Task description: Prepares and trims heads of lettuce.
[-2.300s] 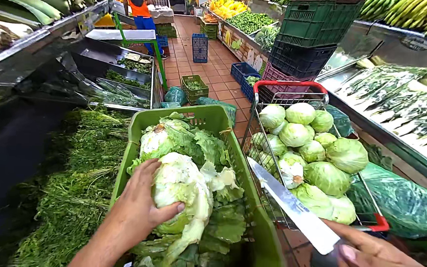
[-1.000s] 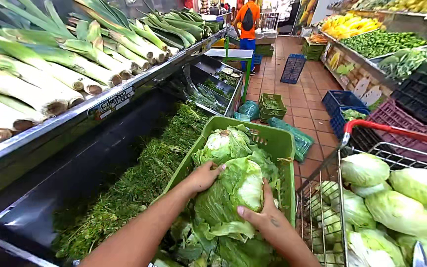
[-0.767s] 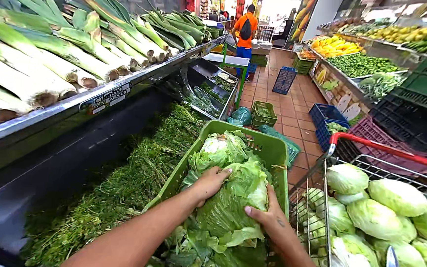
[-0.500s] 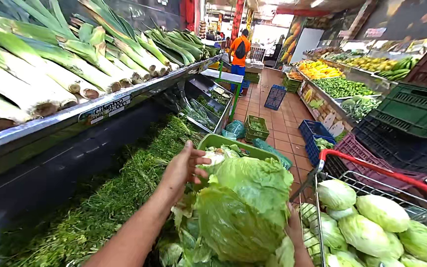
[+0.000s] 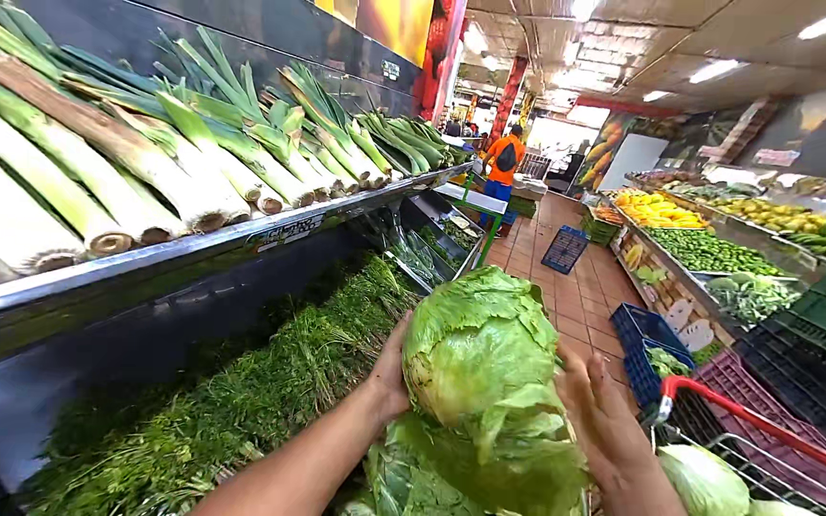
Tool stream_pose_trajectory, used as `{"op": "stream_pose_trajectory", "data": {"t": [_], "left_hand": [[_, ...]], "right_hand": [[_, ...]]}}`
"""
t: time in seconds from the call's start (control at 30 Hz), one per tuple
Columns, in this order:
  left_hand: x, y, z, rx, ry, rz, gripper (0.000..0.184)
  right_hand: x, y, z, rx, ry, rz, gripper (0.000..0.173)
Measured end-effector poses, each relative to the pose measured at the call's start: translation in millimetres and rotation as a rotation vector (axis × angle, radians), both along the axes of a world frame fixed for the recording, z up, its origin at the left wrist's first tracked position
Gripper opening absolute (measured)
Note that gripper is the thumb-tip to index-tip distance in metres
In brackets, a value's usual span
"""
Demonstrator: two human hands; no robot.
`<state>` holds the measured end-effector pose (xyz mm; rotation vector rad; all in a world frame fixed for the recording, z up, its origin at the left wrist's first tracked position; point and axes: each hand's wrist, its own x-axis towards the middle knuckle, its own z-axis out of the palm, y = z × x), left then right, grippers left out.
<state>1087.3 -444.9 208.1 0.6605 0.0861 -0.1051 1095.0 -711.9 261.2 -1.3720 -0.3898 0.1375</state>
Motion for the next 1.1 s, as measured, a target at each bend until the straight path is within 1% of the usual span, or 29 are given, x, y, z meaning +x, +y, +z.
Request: {"op": "stream_pose_trajectory", "data": {"t": [0.07, 0.1, 0.13, 0.17, 0.2, 0.27, 0.3, 0.33, 0.37, 0.4, 0.47, 0.5, 0.53, 0.57, 0.6, 0.63, 0.67, 0.7, 0.73, 0.77, 0.8, 0.83, 0.87, 0.93, 1.03, 1.1], "left_hand": [[-0.4, 0.2, -0.4, -0.046, 0.005, 0.056, 0.072], [-0.7, 0.0, -0.3, -0.069, 0.001, 0.072, 0.070], [-1.1, -0.3, 0.1, -0.087, 0.001, 0.082, 0.069], [-2.6, -0.5, 0.5, -0.103, 0.000, 0.077, 0.070], [-5.3, -0.8, 0.8, -0.119, -0.002, 0.064, 0.072], [-12.2, -2.7, 4.3, -0.142, 0.024, 0.064, 0.075], [-14.1, -3.2, 6.2, -0.154, 0.027, 0.066, 0.075], [-15.2, -4.0, 8.8, -0.159, 0.021, 0.074, 0.075], [-16.0, -4.9, 10.6, -0.162, 0.012, 0.081, 0.074], [-16.3, -6.5, 11.0, -0.158, 0.007, 0.083, 0.073], [-17.0, -12.6, 10.5, -0.122, -0.015, 0.070, 0.073], [-18.8, -15.9, 10.3, -0.099, -0.049, 0.038, 0.074], [-21.1, -18.0, 9.8, -0.052, -0.101, -0.005, 0.074], [-23.2, -18.2, 9.6, 0.042, -0.160, -0.048, 0.072], [-23.4, -15.3, 9.7, 0.200, -0.215, -0.081, 0.068], [-21.4, -9.7, 11.1, 0.413, -0.243, -0.085, 0.062], [-18.5, -4.1, 13.3, 0.617, -0.243, -0.034, 0.058], [-15.8, 0.5, 13.4, 0.757, -0.250, 0.056, 0.061], [-13.8, 3.5, 11.4, 0.843, -0.292, 0.138, 0.070], [-13.4, 4.0, 10.0, 0.916, -0.355, 0.177, 0.087], [-16.0, 0.6, 12.7, 1.005, -0.403, 0.175, 0.106], [-20.0, -5.2, 17.8, 1.084, -0.435, 0.128, 0.117], [-24.3, -10.5, 22.5, 1.156, -0.444, 0.065, 0.120], [-28.0, -14.3, 25.6, 1.198, -0.398, 0.008, 0.110], [-25.7, -14.8, 25.2, 1.079, -0.284, 0.069, 0.081], [-22.8, -14.6, 22.7, 0.987, -0.221, 0.102, 0.061]], "right_hand": [[-10.6, -4.8, -1.8, -0.149, -0.040, -0.015, 0.119], [-19.2, -5.4, -2.0, -0.221, -0.066, -0.016, 0.128], [-28.5, -3.6, -1.4, -0.293, -0.085, -0.020, 0.133], [-36.0, 0.0, -2.4, -0.370, -0.101, -0.028, 0.134], [-40.6, 3.7, -5.6, -0.459, -0.114, -0.043, 0.130], [-42.3, 6.0, -13.7, -0.618, -0.084, -0.116, 0.117], [-43.9, 6.9, -14.4, -0.613, -0.072, -0.182, 0.109], [-48.0, 9.9, -11.5, -0.531, -0.079, -0.244, 0.104], [-54.5, 15.4, -7.4, -0.402, -0.090, -0.279, 0.105], [-61.3, 22.3, -5.3, -0.269, -0.093, -0.277, 0.115], [-68.5, 35.8, -10.5, -0.111, -0.104, -0.234, 0.142], [-66.5, 40.4, -20.2, -0.038, -0.118, -0.229, 0.147], [-61.1, 43.2, -33.9, 0.076, -0.141, -0.248, 0.143], [-55.2, 43.1, -48.1, 0.238, -0.152, -0.267, 0.126], [-49.6, 39.9, -59.3, 0.428, -0.145, -0.266, 0.095], [-44.8, 31.8, -66.2, 0.573, -0.122, -0.210, 0.070], [-41.4, 22.5, -69.3, 0.661, -0.093, -0.143, 0.055], [-39.6, 15.1, -71.5, 0.702, -0.060, -0.105, 0.050], [-39.5, 10.8, -75.0, 0.727, -0.021, -0.108, 0.051], [-40.6, 9.2, -79.3, 0.744, 0.022, -0.134, 0.053], [-41.4, 9.3, -83.8, 0.754, 0.067, -0.163, 0.056], [-41.2, 10.1, -87.4, 0.761, 0.107, -0.168, 0.058], [-40.8, 11.5, -90.3, 0.767, 0.131, -0.145, 0.056], [-38.9, 13.6, -97.6, 0.782, 0.163, -0.094, 0.053], [-34.9, 16.8, -104.4, 0.781, 0.223, -0.188, 0.063], [-32.1, 19.0, -105.6, 0.794, 0.269, -0.247, 0.066]]}}
